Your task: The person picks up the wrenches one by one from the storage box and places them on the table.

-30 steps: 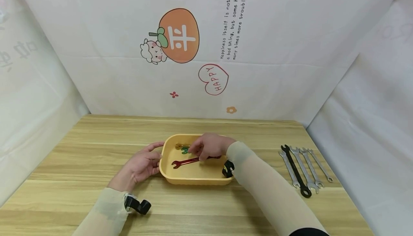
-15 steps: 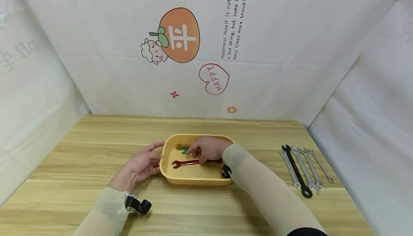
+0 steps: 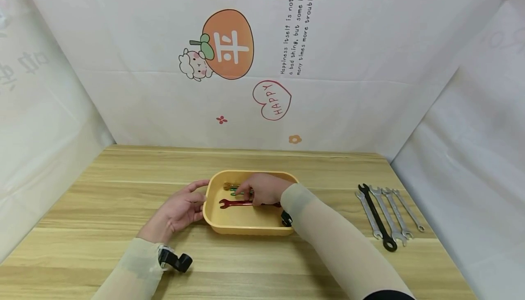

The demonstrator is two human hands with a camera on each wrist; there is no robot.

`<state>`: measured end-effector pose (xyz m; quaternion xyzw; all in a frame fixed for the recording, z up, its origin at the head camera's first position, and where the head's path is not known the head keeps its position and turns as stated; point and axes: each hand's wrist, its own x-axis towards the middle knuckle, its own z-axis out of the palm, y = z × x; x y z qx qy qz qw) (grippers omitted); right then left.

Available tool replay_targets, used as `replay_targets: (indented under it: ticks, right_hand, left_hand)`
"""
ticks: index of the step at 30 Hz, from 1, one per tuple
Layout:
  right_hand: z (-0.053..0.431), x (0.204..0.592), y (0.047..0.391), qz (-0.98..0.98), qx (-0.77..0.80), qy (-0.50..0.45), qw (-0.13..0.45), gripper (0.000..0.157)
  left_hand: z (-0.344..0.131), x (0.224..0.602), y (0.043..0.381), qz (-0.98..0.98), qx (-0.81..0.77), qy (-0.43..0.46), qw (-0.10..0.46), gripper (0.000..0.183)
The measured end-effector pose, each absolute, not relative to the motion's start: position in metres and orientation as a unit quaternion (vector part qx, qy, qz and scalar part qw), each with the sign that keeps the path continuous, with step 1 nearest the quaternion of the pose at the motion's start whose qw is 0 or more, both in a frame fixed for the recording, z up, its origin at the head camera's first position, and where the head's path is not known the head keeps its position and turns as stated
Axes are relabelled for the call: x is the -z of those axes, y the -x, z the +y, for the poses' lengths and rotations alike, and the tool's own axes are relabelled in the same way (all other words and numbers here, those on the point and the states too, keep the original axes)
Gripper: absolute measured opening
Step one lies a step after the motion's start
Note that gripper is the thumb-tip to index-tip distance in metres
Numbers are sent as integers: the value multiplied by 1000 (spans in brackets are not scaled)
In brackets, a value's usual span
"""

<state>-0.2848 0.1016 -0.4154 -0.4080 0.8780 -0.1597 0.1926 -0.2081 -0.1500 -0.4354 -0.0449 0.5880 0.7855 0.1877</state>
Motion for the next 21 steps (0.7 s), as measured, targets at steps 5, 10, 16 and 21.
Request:
replay_targets:
  ticks: [5,10,16,21]
  right_hand:
    - [99,414,283,881,143,413,180,59]
    - [99,416,285,879,141,419,176,56]
    - [100,417,286,877,139,429,166,52]
    - [100,415,284,876,155,422,176,52]
  left_hand:
    - [-150,436,209,589,-785,48,188,56]
    - [-150,436,209,588,-785,52,188,56]
    - [-150,435,208,589,-784,48,190,56]
    - [-151,435,208,590,-783,44,191,56]
